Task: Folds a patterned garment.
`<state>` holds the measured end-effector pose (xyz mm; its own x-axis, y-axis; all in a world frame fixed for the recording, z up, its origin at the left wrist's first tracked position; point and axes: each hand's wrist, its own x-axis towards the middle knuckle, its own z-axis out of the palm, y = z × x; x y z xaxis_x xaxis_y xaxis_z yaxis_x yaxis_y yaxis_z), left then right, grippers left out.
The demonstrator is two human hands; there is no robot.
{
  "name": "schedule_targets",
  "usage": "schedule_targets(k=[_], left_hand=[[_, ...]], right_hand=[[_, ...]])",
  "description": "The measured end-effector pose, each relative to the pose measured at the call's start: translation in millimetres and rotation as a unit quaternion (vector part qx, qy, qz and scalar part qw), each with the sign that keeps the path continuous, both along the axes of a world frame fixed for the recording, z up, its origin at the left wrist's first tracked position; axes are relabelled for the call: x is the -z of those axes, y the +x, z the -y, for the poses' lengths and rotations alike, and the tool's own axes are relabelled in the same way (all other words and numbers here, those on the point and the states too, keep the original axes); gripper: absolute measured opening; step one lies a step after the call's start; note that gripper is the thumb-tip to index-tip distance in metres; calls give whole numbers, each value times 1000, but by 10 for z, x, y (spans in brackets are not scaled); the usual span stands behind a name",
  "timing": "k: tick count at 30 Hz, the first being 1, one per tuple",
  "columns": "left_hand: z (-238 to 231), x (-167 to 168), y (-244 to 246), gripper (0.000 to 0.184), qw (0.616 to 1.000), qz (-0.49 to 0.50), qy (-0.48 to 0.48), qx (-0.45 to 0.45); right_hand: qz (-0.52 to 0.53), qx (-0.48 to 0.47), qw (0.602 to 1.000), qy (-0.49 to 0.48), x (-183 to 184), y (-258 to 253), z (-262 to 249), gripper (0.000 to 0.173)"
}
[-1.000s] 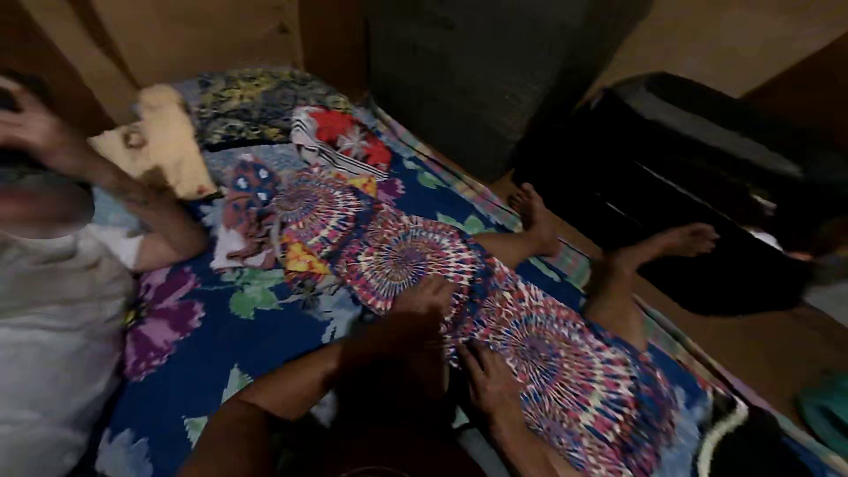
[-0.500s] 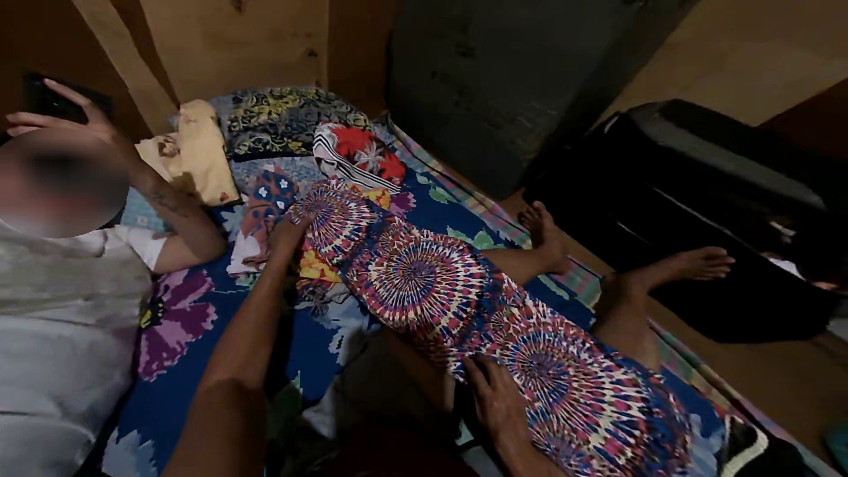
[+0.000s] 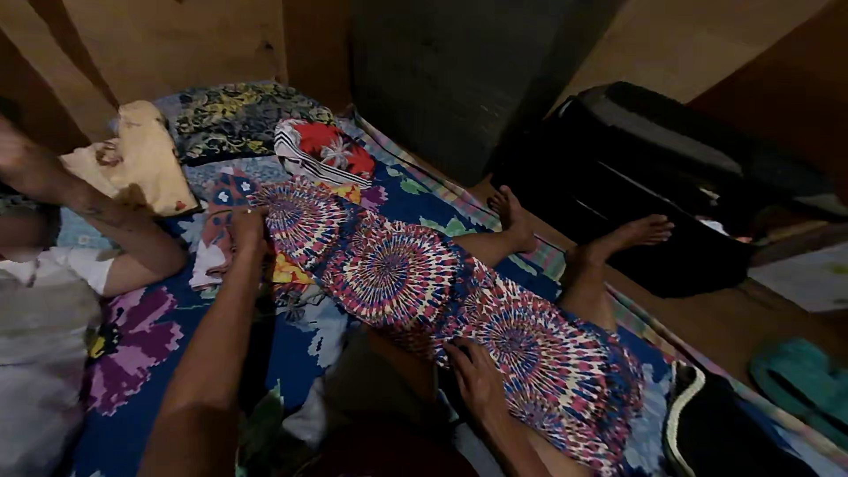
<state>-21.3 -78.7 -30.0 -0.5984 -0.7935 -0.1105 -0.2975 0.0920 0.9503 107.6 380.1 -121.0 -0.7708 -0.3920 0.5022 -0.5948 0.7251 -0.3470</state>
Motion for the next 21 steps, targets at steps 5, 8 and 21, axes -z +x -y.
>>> schedule_targets(k=[5,8,21], left_hand=[[-131,-207,-25,56,996,8,-79,37],[-408,-470,25,57,992,-25,-113,55],[-2482,-28,916,41,602,-208,-448,628]], right_hand=[[46,6,999,-20,-88,11,3,25],[67,13,997,-42,-89,18,-4,23],[160,33,982,-98,-152,11,-64,24]])
